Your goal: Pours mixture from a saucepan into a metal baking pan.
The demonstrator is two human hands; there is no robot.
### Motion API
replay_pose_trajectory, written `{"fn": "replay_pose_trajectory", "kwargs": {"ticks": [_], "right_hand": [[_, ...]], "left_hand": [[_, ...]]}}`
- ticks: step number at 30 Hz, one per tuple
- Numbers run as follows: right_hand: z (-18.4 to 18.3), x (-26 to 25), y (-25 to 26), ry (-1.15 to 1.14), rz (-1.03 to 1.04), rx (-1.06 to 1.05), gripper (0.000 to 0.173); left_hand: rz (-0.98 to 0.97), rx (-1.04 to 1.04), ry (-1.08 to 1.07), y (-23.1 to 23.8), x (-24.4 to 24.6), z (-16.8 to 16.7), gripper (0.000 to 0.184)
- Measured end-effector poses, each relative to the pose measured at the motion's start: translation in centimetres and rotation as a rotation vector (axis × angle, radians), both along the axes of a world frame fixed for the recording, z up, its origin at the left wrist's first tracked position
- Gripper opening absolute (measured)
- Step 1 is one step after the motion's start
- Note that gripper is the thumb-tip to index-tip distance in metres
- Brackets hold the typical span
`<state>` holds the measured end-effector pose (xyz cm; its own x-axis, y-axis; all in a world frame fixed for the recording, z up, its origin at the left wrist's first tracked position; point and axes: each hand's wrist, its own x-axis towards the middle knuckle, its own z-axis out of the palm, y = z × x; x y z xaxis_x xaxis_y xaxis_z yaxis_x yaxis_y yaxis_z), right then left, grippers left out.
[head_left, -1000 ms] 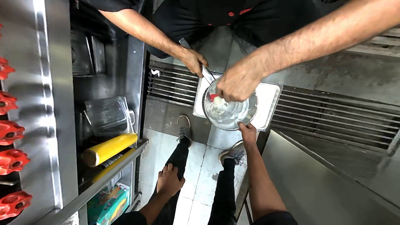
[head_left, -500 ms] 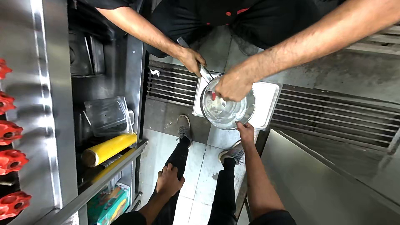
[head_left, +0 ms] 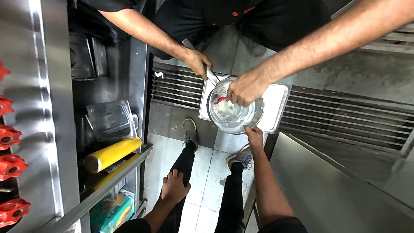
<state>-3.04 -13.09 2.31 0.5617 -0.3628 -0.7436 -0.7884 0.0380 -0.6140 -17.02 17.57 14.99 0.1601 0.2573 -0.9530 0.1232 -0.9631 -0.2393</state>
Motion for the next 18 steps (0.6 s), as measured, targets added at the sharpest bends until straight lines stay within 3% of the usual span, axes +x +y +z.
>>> {"fn": "replay_pose_trajectory", "kwargs": {"ticks": [10, 18], "right_hand": [[0.9, 0.1, -0.2, 0.06, -0.013, 0.076, 0.024], [0.3, 0.4, -1.0, 0.033, 0.042, -0.021, 0.021]], "left_hand": [[-0.017, 0.005, -0.011, -0.1, -0.2, -0.1, 0.066], [-0.016, 0.004, -0.016, -0.1, -0.2, 0.0, 0.066]]}}
